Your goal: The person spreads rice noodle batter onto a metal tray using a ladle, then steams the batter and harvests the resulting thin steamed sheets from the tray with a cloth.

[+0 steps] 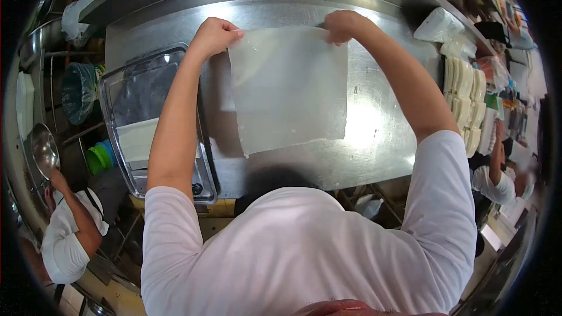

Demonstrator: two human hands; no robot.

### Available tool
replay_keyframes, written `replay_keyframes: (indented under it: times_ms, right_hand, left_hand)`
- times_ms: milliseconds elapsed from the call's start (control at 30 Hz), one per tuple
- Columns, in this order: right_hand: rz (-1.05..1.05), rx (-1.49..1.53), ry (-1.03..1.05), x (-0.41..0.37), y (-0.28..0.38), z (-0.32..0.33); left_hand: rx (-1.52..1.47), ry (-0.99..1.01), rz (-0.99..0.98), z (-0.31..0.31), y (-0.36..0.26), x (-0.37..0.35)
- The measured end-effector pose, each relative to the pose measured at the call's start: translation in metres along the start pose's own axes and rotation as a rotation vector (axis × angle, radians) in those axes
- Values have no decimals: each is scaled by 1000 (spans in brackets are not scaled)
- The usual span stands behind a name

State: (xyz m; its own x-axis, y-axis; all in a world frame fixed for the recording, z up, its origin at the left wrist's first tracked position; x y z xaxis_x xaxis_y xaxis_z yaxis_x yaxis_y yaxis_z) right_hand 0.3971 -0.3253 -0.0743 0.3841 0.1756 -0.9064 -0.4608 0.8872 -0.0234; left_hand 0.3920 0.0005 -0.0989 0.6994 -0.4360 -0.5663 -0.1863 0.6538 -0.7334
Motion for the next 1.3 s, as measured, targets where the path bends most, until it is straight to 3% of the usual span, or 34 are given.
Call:
replay_keyframes:
  times_ms: [100,167,200,267,467,567,767,867,933,1033,1200,1300]
  right_hand:
    - [-101,75,-43,-15,-14,-19]
    - [-112,119,-317,7,-32,-44]
    - [-114,124,-318,2,-35,-47]
    - [75,270,-430,-7,-38,-51]
    - [79,553,-599,-37,-28,-69]
    - [37,593,-687,-53,-22,-80]
    - [19,673,-891,-89,9,-123]
    - [7,718,-913,-104,31,-161]
    - [0,751,-854,-106,51,-192]
    - [-8,729,-795,-99,73,-234]
    - [-18,740,-838,-98,120,-214]
    - [102,759,-900,-88,149,-192]
  left_hand:
    - [3,46,76,-2,3,11]
    - [28,57,107,-3,3,16]
    - [41,56,120,-3,4,18]
    - [59,57,133,-4,5,18]
    - [99,-33,42,-7,4,2]
    - [204,-72,-70,-9,0,-14]
    - [133,-176,-246,-27,-5,-79]
    - [310,-310,-327,-50,5,-119]
    - [502,-290,-445,-71,28,-139]
    - [526,-139,-401,-96,38,-167]
    - [470,-169,-348,-113,42,-192]
    - [453,-199,-364,-117,37,-198]
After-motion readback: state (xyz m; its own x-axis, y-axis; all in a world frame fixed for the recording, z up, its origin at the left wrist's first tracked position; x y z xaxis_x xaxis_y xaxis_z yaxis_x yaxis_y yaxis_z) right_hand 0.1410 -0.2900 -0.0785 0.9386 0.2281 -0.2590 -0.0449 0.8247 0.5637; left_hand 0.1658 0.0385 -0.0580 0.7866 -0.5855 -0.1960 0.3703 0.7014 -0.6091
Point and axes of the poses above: each hand's wrist, its own x-axis towards the middle knuckle, its own z-axis out of the back of the hand, y = z × x, the point moved 1 cm from there along x, towards the middle knuckle, and after that the axes turned 15 degrees about y, right-handed, at the moved point
